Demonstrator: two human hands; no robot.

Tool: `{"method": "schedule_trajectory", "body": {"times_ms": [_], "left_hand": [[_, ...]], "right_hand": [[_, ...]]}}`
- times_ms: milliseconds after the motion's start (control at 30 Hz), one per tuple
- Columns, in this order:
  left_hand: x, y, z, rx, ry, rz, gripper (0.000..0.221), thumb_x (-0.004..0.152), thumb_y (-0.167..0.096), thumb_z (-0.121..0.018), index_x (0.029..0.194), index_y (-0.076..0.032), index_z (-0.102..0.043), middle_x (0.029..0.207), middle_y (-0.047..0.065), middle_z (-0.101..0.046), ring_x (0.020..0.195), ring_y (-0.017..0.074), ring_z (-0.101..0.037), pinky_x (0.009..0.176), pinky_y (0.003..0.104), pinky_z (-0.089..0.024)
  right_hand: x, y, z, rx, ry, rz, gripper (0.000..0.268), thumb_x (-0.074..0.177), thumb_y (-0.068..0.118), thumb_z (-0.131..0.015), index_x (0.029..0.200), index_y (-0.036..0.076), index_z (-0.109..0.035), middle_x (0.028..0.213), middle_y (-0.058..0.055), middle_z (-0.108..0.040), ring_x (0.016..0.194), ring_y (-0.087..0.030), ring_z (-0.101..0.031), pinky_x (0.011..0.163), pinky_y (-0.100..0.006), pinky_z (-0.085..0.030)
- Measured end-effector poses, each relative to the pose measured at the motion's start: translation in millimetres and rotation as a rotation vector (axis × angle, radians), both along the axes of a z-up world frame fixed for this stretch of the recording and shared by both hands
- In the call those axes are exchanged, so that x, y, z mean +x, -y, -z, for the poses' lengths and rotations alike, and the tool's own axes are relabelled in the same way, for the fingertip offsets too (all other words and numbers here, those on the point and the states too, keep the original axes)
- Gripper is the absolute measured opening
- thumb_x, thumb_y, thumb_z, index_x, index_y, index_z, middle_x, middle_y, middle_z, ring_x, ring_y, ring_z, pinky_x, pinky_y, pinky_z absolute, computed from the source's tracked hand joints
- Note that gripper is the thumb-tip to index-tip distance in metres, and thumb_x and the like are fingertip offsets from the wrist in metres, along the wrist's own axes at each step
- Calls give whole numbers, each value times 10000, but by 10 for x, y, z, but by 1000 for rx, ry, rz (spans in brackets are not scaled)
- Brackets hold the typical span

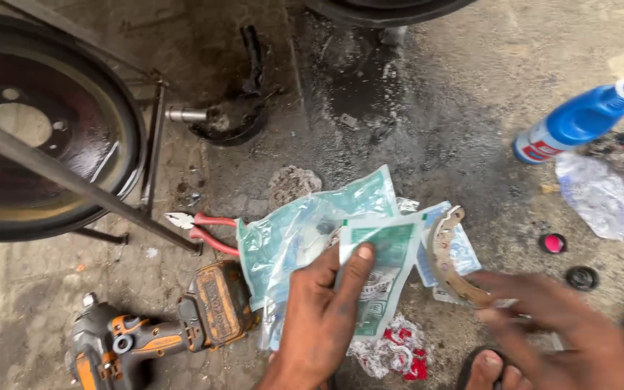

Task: Replacing or repairing drum brake components on a vehicle.

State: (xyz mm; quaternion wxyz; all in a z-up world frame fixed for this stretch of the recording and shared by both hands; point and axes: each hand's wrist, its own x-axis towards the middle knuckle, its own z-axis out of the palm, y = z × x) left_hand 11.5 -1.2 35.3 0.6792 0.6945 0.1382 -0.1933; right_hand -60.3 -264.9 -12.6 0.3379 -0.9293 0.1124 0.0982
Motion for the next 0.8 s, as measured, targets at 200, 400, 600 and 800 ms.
{"method": "schedule_trajectory", "body": {"times_ms": [200, 400, 600, 800], "left_hand": [[-52, 143, -64, 125, 13, 126, 334, 992, -323, -623, 1141, -63, -771, 708, 30, -703, 653, 51, -560, 573, 275, -473], [-95, 12, -86, -22, 187, 155, 296, 999, -269, -638, 1146, -20, -698, 930, 45, -785, 864, 53, -674, 737, 277, -566], [-109, 127, -1, 28, 25, 104, 280, 949, -273, -676, 1024, -17, -758, 787, 48, -794, 721, 49, -686, 637, 271, -567], [-87, 83, 53, 213, -80, -19, 307, 924, -303, -720, 930, -3, -783, 633, 77, -688, 586, 82, -529, 521, 307, -445]], "right_hand": [[306, -752, -436, -31, 30, -138, 562, 778, 326, -863, 1322, 277, -728, 964, 65, -716, 673, -79, -720, 541, -295, -575], [156, -808, -111, 159, 179, -179, 335, 835, 285, -801, 1148, 186, -736, 911, 72, -660, 645, -58, -690, 535, -251, -567], [177, -830, -121, -34, 86, -244, 277, 766, 359, -878, 995, 249, -766, 899, 63, -658, 625, -126, -692, 600, -308, -584], [143, -889, -106, -31, 371, -456, 152, 799, 288, -816, 888, 209, -720, 897, 29, -642, 737, -144, -717, 591, -331, -553]]}}
